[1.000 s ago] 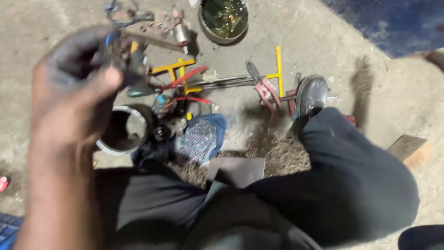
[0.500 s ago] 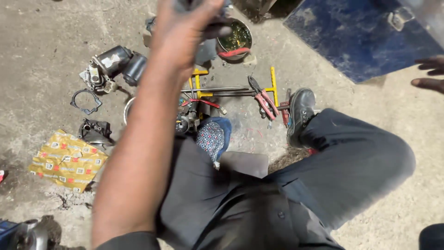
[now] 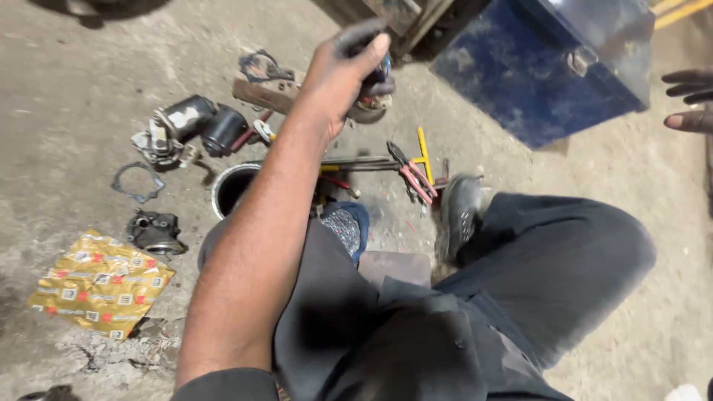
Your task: The person sits on the workshop floor repairing a starter motor. They handle the starter housing and armature, use pliers to work on components, fit parts together by hand, and repeatedly press and seat the brush assembly into the housing.
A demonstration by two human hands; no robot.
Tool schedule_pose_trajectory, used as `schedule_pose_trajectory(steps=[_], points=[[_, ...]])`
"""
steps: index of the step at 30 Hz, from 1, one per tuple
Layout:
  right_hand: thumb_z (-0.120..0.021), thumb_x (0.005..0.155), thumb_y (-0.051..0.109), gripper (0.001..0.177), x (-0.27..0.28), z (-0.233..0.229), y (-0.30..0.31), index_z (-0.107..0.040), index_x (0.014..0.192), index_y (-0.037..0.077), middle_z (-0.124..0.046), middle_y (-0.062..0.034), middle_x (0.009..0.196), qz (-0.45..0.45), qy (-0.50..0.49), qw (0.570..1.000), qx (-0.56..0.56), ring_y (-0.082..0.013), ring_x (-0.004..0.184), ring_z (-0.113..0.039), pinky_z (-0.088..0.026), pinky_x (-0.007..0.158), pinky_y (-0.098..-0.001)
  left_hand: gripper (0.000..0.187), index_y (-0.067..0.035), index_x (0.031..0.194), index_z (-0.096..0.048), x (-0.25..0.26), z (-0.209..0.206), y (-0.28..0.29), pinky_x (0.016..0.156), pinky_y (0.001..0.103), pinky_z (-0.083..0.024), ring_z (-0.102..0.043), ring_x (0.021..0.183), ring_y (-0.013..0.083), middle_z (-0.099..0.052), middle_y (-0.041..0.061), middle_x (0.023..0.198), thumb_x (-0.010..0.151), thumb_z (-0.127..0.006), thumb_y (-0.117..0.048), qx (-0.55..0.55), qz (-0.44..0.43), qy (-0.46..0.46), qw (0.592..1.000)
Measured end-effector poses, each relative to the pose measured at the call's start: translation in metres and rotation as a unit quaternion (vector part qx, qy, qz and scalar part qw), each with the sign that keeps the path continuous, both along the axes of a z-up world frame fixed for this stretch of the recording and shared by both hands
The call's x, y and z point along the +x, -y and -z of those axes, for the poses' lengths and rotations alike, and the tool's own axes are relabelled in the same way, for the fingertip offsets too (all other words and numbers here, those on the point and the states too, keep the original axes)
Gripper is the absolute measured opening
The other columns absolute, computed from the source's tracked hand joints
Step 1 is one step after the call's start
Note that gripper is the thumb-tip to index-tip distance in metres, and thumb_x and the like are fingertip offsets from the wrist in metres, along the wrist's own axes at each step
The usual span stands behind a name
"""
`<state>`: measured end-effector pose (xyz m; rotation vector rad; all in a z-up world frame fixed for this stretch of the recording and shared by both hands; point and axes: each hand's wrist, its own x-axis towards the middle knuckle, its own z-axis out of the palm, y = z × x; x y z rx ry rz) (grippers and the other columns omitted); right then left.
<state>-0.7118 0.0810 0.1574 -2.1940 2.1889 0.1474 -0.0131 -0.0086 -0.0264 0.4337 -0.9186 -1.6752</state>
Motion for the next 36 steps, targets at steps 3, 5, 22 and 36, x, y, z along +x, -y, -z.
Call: schedule_pose_trajectory(steps=[3, 5, 22, 36], points=[[-0.078, 0.083, 0.042, 0.087, 0.125, -0.013, -0.009, -0.052, 0.158, 0.008, -0.064, -0.0227, 0.142, -0.029, -0.014, 0.997, -0.065, -0.0366, 0.136, -0.058, -0.041, 0.114, -0.0567, 0.04, -0.004, 0.138, -0.066, 0.012, 0.006, -0.004, 0.075, 0.033, -0.069, -0.072, 0.085, 0.0149, -0.072, 0.007, 0.11, 0.102, -0.068, -0.022, -0.002, -0.005, -0.002, 1.0], [-0.073, 0.081, 0.046, 0.086, 0.17, -0.009, -0.011, -0.052, 0.156, 0.012, -0.064, -0.0197, 0.142, -0.064, -0.01, 0.997, -0.047, -0.033, 0.134, -0.059, -0.044, 0.113, -0.053, 0.039, -0.005, 0.137, -0.066, 0.02, 0.002, -0.01, 0.075, 0.034, -0.069, -0.072, 0.084, 0.0186, -0.069, 0.01, 0.105, 0.102, -0.065, -0.022, 0.018, 0.006, 0.004, 1.0], [-0.073, 0.086, 0.05, 0.071, 0.091, 0.271, 0.055, -0.053, 0.148, 0.021, -0.07, -0.0127, 0.136, 0.026, 0.075, 0.98, 0.184, -0.0295, 0.12, -0.07, -0.054, 0.105, -0.0417, 0.05, 0.003, 0.149, -0.05, 0.003, -0.01, -0.039, 0.099, 0.05, -0.06, -0.065, 0.105, 0.03, -0.061, 0.017, 0.141, 0.104, -0.055, -0.02, 0.039, 0.071, 0.03, 0.996], [-0.083, 0.077, 0.031, 0.061, 0.234, 0.412, 0.018, -0.063, 0.131, 0.01, -0.054, -0.0214, 0.142, -0.077, 0.146, 0.986, 0.014, -0.0401, 0.125, -0.059, -0.05, 0.105, -0.0449, 0.059, -0.001, 0.148, -0.048, -0.003, 0.023, -0.056, 0.106, 0.058, -0.052, -0.064, 0.12, 0.0408, -0.06, 0.022, 0.139, 0.097, -0.06, -0.027, 0.153, -0.018, 0.079, 0.985]])
